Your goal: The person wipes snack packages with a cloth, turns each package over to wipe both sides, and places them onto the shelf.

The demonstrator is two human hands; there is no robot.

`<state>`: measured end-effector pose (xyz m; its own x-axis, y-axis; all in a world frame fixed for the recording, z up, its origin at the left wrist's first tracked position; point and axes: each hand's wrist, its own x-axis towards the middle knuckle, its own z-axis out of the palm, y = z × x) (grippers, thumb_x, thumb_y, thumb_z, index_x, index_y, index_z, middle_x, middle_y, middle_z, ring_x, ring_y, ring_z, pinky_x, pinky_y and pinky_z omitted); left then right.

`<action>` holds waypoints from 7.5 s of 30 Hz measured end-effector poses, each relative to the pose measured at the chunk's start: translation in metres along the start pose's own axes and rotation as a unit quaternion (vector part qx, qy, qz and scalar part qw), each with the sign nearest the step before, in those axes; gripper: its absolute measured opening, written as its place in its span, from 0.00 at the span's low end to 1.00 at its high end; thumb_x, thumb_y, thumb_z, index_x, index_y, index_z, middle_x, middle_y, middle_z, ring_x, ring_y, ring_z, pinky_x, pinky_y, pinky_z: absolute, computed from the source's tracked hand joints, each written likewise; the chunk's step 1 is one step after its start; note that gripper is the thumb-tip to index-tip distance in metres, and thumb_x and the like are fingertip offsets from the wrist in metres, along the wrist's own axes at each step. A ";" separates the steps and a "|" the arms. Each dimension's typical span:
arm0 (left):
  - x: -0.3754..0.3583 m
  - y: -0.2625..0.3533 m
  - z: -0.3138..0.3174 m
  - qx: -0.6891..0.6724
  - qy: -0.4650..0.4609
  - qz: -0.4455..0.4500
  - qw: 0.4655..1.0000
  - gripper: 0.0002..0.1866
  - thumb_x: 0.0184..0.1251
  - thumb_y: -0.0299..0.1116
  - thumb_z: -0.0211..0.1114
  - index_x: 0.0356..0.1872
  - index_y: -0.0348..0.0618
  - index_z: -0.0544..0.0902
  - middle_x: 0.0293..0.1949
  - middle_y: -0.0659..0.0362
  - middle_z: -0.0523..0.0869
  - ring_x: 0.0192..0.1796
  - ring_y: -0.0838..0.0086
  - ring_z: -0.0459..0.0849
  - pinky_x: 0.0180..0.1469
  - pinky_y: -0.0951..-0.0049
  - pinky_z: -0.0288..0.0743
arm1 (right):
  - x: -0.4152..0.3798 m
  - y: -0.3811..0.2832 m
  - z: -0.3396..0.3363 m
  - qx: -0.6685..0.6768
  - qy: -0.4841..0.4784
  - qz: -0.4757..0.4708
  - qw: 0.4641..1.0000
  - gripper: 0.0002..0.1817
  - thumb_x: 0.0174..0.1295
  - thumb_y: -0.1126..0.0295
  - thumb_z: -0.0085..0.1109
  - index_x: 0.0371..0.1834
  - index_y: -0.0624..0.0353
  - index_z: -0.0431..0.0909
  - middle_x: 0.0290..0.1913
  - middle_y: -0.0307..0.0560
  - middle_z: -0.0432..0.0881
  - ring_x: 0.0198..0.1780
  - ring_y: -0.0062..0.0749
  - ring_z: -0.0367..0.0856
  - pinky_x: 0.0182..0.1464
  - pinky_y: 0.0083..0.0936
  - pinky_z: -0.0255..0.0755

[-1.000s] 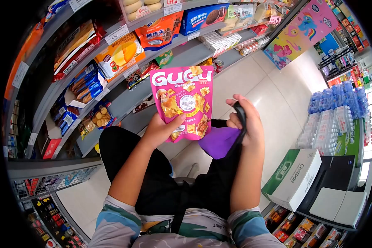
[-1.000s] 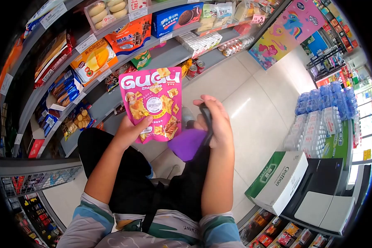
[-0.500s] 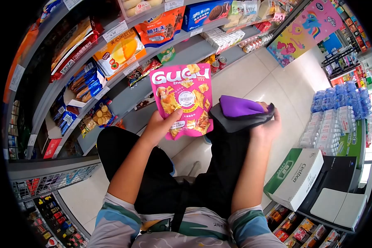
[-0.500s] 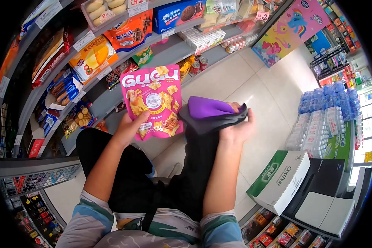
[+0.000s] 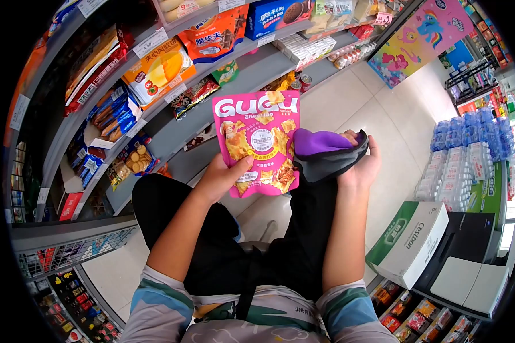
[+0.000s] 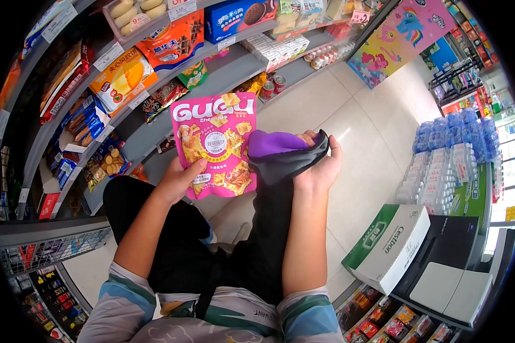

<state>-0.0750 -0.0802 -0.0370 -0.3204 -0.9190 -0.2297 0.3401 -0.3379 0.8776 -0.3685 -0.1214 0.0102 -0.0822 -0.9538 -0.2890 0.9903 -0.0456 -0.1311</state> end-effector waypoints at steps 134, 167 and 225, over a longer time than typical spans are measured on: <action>0.021 0.011 -0.012 -0.237 -0.007 -0.007 0.971 0.21 0.71 0.30 0.68 0.64 0.42 0.77 0.57 0.59 0.85 0.58 0.71 0.85 0.61 0.66 0.79 | -0.029 0.101 0.017 -0.836 -0.337 -0.136 0.411 0.38 0.62 0.63 0.67 0.75 0.62 0.67 0.80 0.60 0.59 0.82 0.54 0.53 0.81 0.50 0.38; -0.005 0.029 -0.008 -0.093 -0.172 -0.079 0.977 0.34 0.65 0.27 0.73 0.71 0.40 0.69 0.63 0.56 0.81 0.64 0.72 0.79 0.68 0.65 0.73 | -0.035 0.075 0.032 -0.856 -0.237 -0.232 0.397 0.24 0.72 0.71 0.48 0.70 0.61 0.73 0.78 0.67 0.60 0.81 0.63 0.53 0.80 0.47 0.45; -0.022 -0.005 0.062 -0.022 -0.353 -0.229 0.907 0.33 0.67 0.36 0.74 0.70 0.41 0.70 0.59 0.58 0.84 0.56 0.75 0.85 0.55 0.71 0.83 | -0.123 0.005 0.007 -0.834 -0.061 -0.039 0.547 0.28 0.82 0.58 0.38 0.73 0.70 0.65 0.69 0.55 0.74 0.70 0.36 0.70 0.72 0.30 0.61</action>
<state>-0.1243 -0.0453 -0.0106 -0.9179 -0.3261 -0.2260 0.0581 -0.6740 0.7364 -0.3525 -0.0064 0.0516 -0.0081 -0.9855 -0.1696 -0.5031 0.1506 -0.8510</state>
